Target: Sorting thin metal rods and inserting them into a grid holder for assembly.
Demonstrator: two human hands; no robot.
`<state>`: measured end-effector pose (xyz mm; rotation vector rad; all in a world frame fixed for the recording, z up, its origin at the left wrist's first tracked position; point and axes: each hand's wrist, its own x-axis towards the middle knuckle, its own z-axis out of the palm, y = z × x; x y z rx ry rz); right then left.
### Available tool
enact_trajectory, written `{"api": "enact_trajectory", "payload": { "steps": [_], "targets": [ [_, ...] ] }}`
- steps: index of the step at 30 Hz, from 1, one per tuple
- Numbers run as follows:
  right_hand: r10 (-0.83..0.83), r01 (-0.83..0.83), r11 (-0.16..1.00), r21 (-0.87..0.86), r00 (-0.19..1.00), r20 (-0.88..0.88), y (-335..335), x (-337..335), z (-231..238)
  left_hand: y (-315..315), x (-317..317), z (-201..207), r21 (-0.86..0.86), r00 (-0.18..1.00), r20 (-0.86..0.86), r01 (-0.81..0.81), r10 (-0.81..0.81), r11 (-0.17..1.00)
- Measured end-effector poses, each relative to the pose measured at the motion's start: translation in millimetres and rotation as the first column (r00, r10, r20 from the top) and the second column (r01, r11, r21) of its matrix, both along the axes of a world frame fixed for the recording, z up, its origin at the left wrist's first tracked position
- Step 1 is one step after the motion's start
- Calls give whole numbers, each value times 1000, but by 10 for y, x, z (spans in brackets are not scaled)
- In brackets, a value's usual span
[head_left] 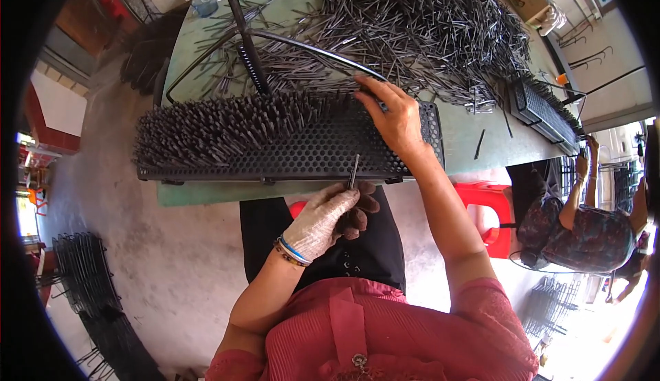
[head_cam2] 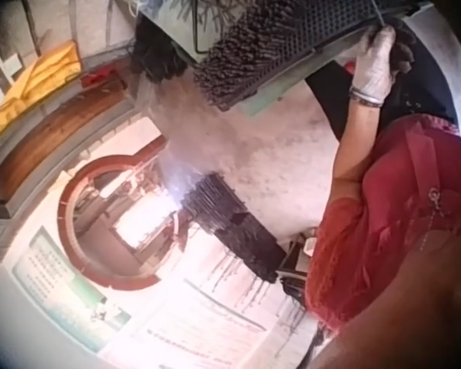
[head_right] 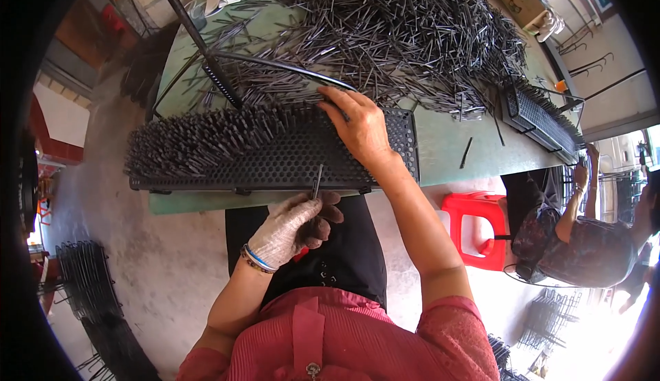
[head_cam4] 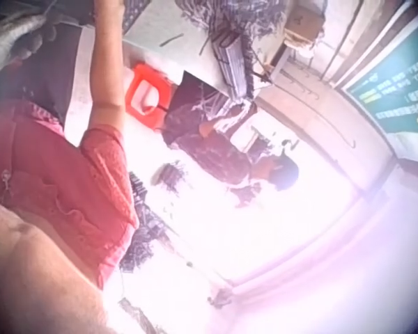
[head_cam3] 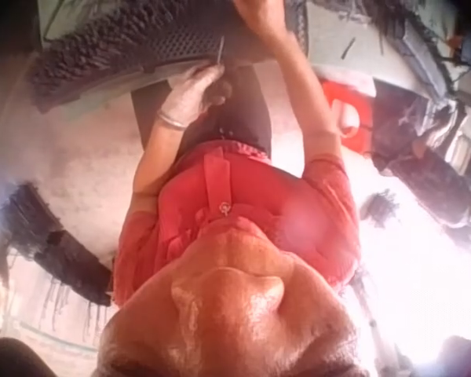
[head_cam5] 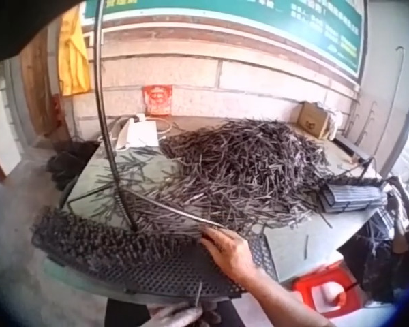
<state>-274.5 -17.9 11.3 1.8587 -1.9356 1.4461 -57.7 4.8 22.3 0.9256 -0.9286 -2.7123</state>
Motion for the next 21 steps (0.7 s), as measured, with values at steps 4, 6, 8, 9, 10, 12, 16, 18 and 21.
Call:
{"api": "enact_trajectory", "payload": {
  "steps": [4, 6, 8, 9, 10, 12, 16, 18, 21],
  "targets": [
    [-48, 49, 999, -22, 999, 4, 39, -6, -35, 6, -1, 1, 7, 1000, -23, -10, 10, 1000],
    [-69, 68, 997, -26, 997, -27, 58, 19, -35, 12, 2, -1, 9, 1000, -17, -15, 15, 1000],
    [-150, 150, 989, -1, 989, 19, 52, 58, -60, 18, 6, -9, 31, 999, -33, -36, 37, 999],
    [-152, 152, 988, -3, 988, 18, 56, 59, -78, 16, -5, -1, 29, 999, -35, -33, 34, 999],
    [-173, 172, 985, 3, 985, 7, 61, 58, -99, 14, -17, 12, 30, 999, -30, -39, 40, 999],
    [-193, 193, 981, 8, 981, -4, 63, 48, -98, 14, -28, 21, 29, 999, -25, -46, 47, 999],
    [-61, 65, 998, 23, 990, -128, 33, 13, 3, 27, -21, 6, 26, 998, -31, -49, 50, 998],
    [-13, 24, 998, 54, 983, -185, 8, -10, 35, 32, -17, -4, 26, 998, -37, -49, 50, 998],
    [8, 5, 998, 64, 980, -197, -33, -48, 60, 36, -16, -10, 22, 998, -44, -50, 51, 999]
  ]
}}
